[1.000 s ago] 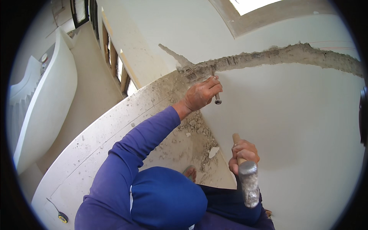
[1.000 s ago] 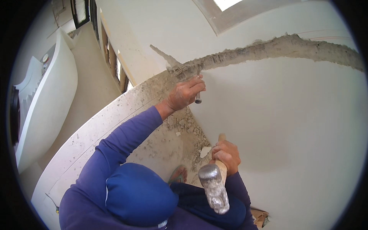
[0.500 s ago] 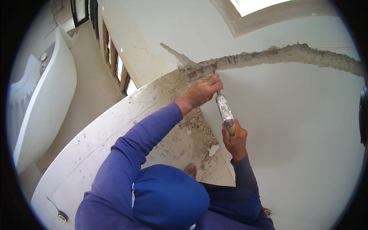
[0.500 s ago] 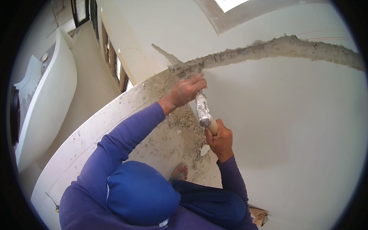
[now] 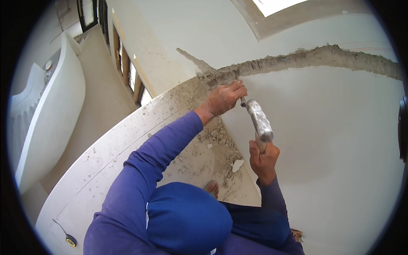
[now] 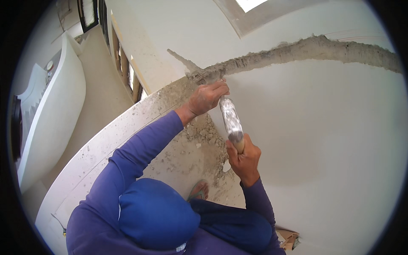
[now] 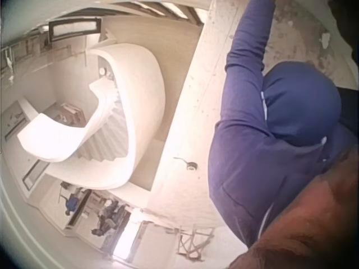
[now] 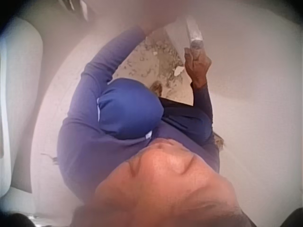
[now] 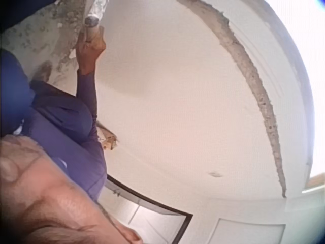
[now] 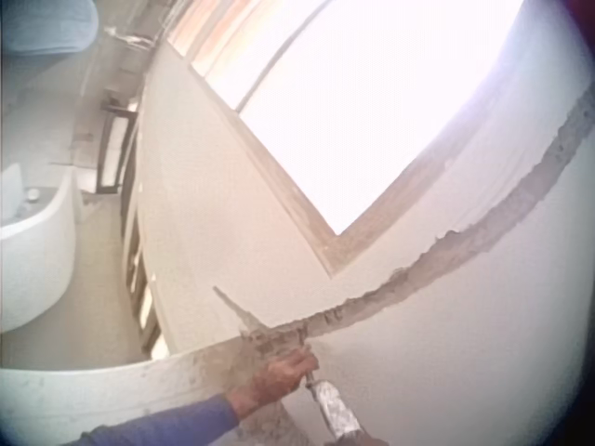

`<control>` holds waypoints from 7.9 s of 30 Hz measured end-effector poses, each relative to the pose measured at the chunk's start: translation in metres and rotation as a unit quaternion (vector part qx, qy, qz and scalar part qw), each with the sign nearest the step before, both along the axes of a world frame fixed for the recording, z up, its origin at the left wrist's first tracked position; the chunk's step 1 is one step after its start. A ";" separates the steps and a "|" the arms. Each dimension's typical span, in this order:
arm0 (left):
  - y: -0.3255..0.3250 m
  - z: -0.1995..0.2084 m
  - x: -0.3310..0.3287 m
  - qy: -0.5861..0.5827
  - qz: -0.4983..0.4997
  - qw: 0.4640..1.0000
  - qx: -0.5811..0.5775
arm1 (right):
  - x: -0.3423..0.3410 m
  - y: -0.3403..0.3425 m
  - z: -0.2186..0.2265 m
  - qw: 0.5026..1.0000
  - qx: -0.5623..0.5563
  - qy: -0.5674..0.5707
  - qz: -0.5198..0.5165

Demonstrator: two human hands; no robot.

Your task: The person uses a hammer and chisel to chip away at a section of a white wall, creating a rough groove. They repeatedly strike the chisel to remove material and occasionally clear debris from the area.

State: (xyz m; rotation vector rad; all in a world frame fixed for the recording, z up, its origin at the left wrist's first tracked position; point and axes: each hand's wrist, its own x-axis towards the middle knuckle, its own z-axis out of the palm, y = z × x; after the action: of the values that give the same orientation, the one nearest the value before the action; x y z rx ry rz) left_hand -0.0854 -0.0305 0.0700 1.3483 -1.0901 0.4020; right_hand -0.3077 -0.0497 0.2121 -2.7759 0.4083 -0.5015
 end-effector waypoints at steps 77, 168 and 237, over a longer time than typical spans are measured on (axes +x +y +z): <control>0.009 0.005 0.047 0.156 -0.056 0.985 -0.056 | 0.134 0.007 0.121 0.936 -0.240 0.233 0.112; 0.024 0.006 0.050 0.306 -0.111 0.945 0.004 | 0.070 -0.002 0.082 0.984 0.171 0.041 -0.042; -0.014 -0.003 0.039 0.435 -0.037 0.880 -0.189 | 0.273 0.018 0.144 0.829 -0.351 0.348 0.261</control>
State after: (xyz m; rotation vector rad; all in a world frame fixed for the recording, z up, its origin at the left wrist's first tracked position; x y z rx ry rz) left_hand -0.0464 -0.0447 0.0675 0.9536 -0.2780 -0.0727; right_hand -0.0352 -0.0322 0.3558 -3.4878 -0.5303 0.6609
